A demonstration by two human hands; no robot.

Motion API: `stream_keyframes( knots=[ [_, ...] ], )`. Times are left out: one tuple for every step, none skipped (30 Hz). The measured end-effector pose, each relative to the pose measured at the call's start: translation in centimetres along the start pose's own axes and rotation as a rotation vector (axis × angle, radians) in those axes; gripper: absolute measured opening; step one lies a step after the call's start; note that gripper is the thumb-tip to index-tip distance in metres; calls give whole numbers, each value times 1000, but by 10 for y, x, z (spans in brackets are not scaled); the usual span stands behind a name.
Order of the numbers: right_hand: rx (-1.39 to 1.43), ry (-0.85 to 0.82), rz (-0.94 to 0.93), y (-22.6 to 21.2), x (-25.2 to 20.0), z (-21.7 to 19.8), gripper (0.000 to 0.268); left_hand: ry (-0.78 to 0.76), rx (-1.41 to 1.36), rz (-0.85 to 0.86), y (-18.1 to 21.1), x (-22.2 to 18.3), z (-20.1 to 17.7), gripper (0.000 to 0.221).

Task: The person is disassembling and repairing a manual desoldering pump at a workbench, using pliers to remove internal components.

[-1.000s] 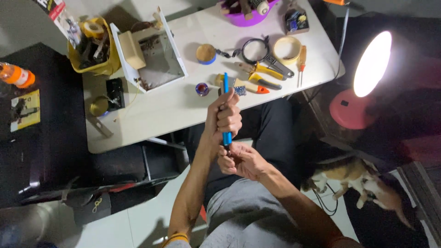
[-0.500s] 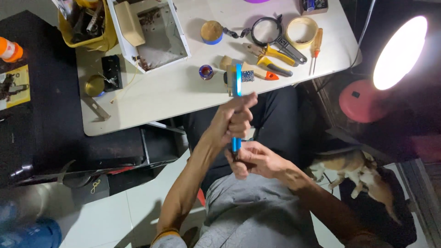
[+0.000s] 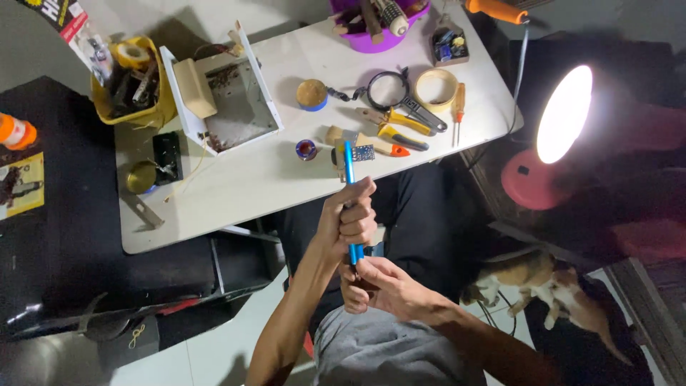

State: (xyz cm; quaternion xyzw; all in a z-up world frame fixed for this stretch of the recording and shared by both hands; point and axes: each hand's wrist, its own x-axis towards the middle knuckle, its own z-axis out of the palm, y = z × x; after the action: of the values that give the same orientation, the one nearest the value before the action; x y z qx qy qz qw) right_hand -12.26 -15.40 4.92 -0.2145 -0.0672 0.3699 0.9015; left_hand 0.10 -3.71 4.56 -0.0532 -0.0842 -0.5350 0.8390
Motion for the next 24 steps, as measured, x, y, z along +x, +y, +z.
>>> stream_keyframes(
  knots=[
    [-4,1,-1,-4,-2,2,34,-4,1,-2,0,-2,-7,36],
    [-67,26,31,-8,-3,4,33,75,105,33,1,-5,-14,29],
    [-126,48,70,-10,-4,5,33,159,207,75,1,-11,-22,24],
    [-127,47,75,-12,-5,4,33,159,206,80,-3,-11,-17,24],
    [-170,54,95,-14,-4,4,35,277,276,134,-4,-12,-10,26],
    [-214,62,114,-16,-3,4,37,395,346,188,-6,-12,-4,32],
    [-216,61,111,-23,1,2,37,394,348,187,-3,-14,-7,32],
    [-337,102,115,-31,5,-1,35,515,470,290,-1,-16,-10,38],
    [-457,147,117,-37,8,-4,34,637,591,390,0,-18,-14,44],
    [-457,149,112,-55,13,-9,34,636,593,385,4,-21,-17,44],
    [-882,210,-109,-74,19,-14,31,682,636,505,11,-22,-19,41],
    [-1300,270,-342,-94,26,-19,29,726,678,627,18,-24,-20,37],
    [-1302,267,-349,-110,31,-43,29,723,684,629,24,-26,-17,37],
    [-1680,511,-442,-126,37,-67,21,754,712,743,29,-28,-14,35],
    [-2046,774,-535,-143,44,-91,18,784,739,857,35,-30,-11,32],
    [-2046,773,-542,-157,51,-100,18,781,744,859,40,-28,-15,32],
    [-2226,847,-486,-168,56,-108,26,786,735,897,44,-29,-19,34],
    [-2406,922,-421,-178,62,-117,35,791,726,936,48,-30,-23,35],
    [-2402,925,-426,-179,68,-123,35,790,732,935,49,-28,-22,35],
    [-2471,909,-339,-181,74,-128,40,783,744,937,51,-26,-21,35],
    [-2537,886,-250,-181,81,-135,45,779,755,943,52,-25,-21,35],
    [-2533,884,-255,-181,84,-138,45,781,760,945,53,-24,-19,35],
    [-2585,884,-272,-180,86,-141,44,776,760,939,53,-23,-17,35],
    [-2636,884,-289,-179,89,-144,43,771,759,932,52,-23,-15,36]
  ],
)
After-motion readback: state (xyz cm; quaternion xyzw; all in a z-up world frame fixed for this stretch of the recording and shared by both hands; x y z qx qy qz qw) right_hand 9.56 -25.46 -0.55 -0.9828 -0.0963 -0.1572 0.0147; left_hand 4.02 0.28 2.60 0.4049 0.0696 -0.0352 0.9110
